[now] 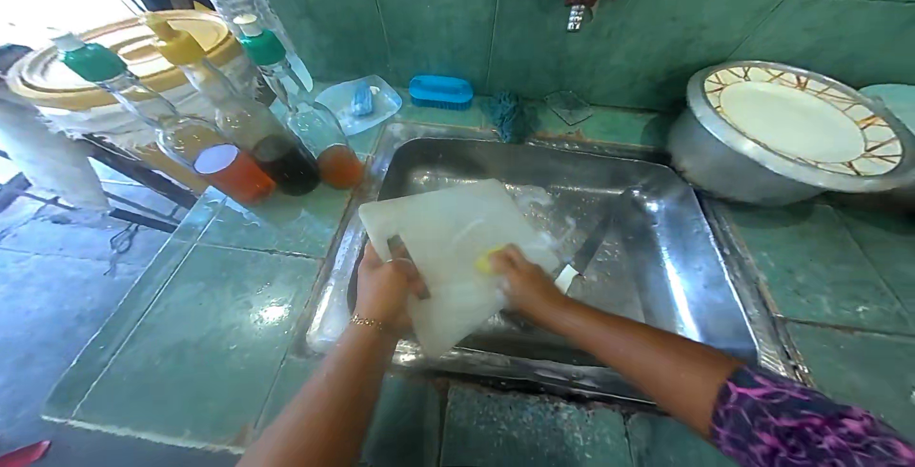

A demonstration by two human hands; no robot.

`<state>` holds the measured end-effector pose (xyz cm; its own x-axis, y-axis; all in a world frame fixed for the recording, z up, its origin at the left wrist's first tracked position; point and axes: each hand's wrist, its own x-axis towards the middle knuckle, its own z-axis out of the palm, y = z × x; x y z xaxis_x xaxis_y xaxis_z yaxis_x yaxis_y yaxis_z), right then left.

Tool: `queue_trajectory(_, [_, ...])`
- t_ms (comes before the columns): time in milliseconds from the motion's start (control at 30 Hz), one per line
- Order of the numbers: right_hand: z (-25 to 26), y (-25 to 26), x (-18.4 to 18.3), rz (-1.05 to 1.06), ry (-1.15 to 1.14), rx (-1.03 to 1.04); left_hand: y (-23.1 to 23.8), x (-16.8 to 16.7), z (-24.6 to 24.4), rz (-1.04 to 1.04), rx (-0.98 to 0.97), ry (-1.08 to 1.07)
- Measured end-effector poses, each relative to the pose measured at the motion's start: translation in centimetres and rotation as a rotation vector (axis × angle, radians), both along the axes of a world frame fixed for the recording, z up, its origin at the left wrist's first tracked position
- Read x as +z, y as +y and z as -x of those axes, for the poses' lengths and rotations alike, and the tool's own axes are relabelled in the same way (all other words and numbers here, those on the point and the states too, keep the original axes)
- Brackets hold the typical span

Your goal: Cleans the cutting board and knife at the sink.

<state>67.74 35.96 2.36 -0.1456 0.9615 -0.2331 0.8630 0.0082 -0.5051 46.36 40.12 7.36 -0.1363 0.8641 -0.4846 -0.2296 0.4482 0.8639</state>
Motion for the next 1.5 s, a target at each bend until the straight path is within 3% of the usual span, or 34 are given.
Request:
queue_trajectory(100, [-5.1,3.1,-1.5,0.198,-0.186,-0.286,-0.1,-1.0,0.0,0.031,0.025,-0.025])
queue_trajectory(167, [-2.6,3.9,0.0,0.223,-0.171,-0.319,-0.4,-1.1,0.2,0.025,0.02,-0.023])
queue_trajectory(267, [6.0,2.2,4.2,0.037,0.029,-0.04,-0.2,-0.2,0.3,0.004,0.003,0.007])
queue_trajectory(333, [8.1,2.9,4.2,-0.129,0.155,0.126,-0.1,0.5,0.3,-0.016,-0.011,0.023])
queue_trajectory(400, [4.9,5.4,0.9,-0.184,0.14,0.082,-0.1,0.7,0.6,-0.023,-0.001,0.009])
queue_trajectory(467, [-0.7,8.5,-2.5,-0.095,0.008,-0.119,-0.5,0.3,0.9,-0.029,0.024,-0.025])
queue_trajectory(533, [-2.5,10.5,-2.4,0.007,-0.049,-0.27,-0.4,0.0,0.8,-0.048,0.032,-0.054])
queue_trajectory(600, [1.9,9.8,0.8,0.008,0.007,-0.236,-0.3,-0.3,0.7,-0.056,0.033,-0.055])
queue_trajectory(667, [8.5,7.8,4.5,-0.054,0.131,-0.043,-0.5,-0.4,0.6,-0.065,0.038,-0.044])
queue_trajectory(733, [11.2,8.2,5.3,-0.179,0.227,0.113,-0.5,-0.1,0.5,-0.097,0.022,-0.042])
queue_trajectory(833, [5.4,12.7,1.3,-0.225,0.201,-0.066,-0.7,0.7,0.2,-0.133,-0.015,-0.045])
queue_trajectory(900, [0.2,13.7,-1.4,-0.115,0.112,-0.313,-0.9,0.9,0.1,-0.152,-0.005,-0.046])
queue_trajectory(967, [-1.1,12.4,-1.2,0.062,-0.014,-0.452,-0.9,0.8,0.2,-0.143,0.031,-0.054])
queue_trajectory(1033, [1.6,8.7,1.8,0.15,-0.014,-0.363,-0.8,0.7,0.1,-0.116,0.066,-0.056])
queue_trajectory(1133, [7.4,1.6,6.8,0.099,0.079,0.02,-0.5,1.1,-0.5,-0.09,0.075,-0.03])
queue_trajectory(1200, [7.6,-0.9,7.7,0.038,0.131,0.145,-0.2,1.7,-0.8,-0.079,0.046,0.038])
queue_trajectory(1267, [4.7,-0.7,5.4,0.063,0.093,0.067,0.0,2.0,-1.2,-0.061,0.021,0.041])
queue_trajectory(1367, [-2.3,2.1,0.1,0.175,-0.076,-0.212,0.1,1.9,-1.3,-0.037,0.014,-0.007])
queue_trajectory(1500, [-6.6,4.7,-0.6,0.196,-0.098,-0.341,0.1,4.1,-1.4,-0.163,-0.127,-0.046])
